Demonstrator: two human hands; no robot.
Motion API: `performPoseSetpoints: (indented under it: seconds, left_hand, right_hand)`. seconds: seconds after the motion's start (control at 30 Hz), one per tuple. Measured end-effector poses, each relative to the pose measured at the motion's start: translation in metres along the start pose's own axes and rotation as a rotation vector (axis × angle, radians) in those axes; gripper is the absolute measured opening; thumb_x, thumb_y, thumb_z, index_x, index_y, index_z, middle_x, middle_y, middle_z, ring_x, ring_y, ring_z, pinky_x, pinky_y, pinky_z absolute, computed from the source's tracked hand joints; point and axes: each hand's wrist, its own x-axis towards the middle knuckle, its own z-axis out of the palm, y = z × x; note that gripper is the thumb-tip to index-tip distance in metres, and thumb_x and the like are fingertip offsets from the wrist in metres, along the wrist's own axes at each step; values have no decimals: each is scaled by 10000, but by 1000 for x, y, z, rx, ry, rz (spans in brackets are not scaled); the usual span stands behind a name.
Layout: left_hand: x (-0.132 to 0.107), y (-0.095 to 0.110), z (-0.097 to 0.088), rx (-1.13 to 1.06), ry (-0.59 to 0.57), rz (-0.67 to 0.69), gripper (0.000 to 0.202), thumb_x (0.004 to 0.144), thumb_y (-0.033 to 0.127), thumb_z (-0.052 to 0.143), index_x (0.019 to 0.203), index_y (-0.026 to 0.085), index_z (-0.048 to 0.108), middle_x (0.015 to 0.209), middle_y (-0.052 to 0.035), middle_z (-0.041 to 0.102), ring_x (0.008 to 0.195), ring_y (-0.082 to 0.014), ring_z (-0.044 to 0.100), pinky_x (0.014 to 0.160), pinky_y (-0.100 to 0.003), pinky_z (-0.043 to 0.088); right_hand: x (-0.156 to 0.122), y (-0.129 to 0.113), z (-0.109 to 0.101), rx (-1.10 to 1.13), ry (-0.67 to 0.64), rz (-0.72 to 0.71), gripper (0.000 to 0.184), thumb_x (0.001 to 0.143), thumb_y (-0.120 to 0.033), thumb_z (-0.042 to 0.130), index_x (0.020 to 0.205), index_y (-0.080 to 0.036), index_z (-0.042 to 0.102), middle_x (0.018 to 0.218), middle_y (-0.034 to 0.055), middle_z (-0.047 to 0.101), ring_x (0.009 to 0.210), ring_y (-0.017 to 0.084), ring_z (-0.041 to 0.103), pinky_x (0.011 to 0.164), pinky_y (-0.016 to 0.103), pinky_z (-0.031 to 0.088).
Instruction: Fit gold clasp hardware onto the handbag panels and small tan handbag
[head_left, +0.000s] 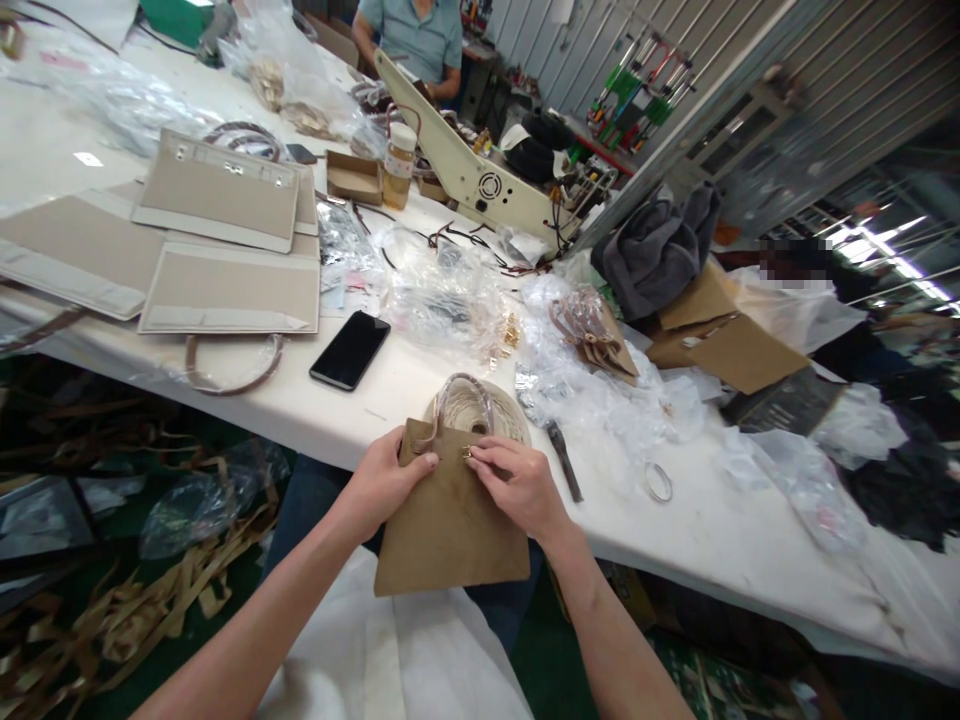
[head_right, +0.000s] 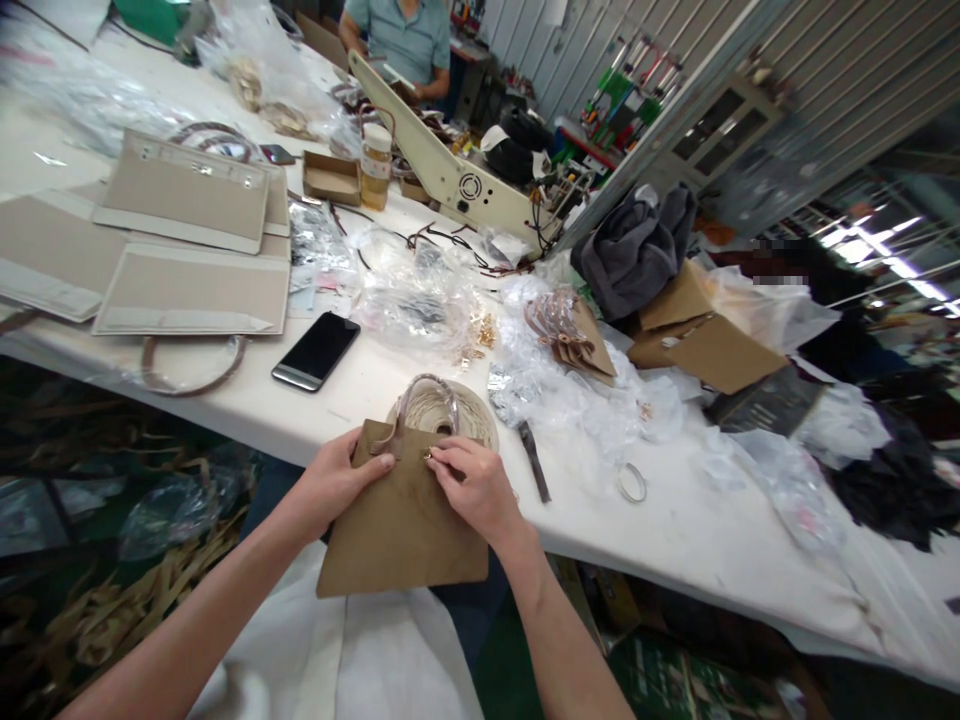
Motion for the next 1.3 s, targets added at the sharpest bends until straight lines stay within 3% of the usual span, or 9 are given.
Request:
performPoseSetpoints:
  seconds: [0.13, 0.53, 0.83, 1.3]
  left_hand:
    - [1, -1, -1, -79, -47, -97, 387, 847, 465, 798, 1102, 176, 760, 1052, -75, 823, 951, -299, 739, 786, -350, 555]
    - [2, 10, 7, 122, 40, 52, 276, 885, 406, 735, 1058, 193, 756, 1024, -55, 826, 963, -289, 726, 816, -348, 549]
    - [4, 6, 13, 143, 110, 54, 219, 881, 361, 722, 1009, 184, 741, 979, -42, 814, 931, -259, 705, 800, -328, 518]
    - [5, 12, 14, 196, 110, 77, 194, 872, 342, 717, 985, 185, 729, 946, -37, 801, 922, -257, 700, 824, -342, 516]
  right_hand:
    - [-1, -3, 2, -13, 28, 14, 188, 1082, -255, 660, 1071, -281, 846, 1117, 77, 790, 1025, 272, 755, 953, 426, 633]
    - [0, 10, 1, -22, -56, -99, 220, 1083, -190, 628, 1034, -273, 826, 1160, 60, 777, 1009, 232, 752, 879, 361, 621]
    - [4, 23, 1, 26, -67, -194, 170, 1054, -142, 673, 1002, -240, 802, 1145, 51, 787, 993, 205, 758, 874, 324, 618]
    - [4, -5, 3, -233, -82, -82, 200, 1059, -121, 657, 903, -200, 754, 1080, 57, 764, 898, 194, 722, 782, 302, 548]
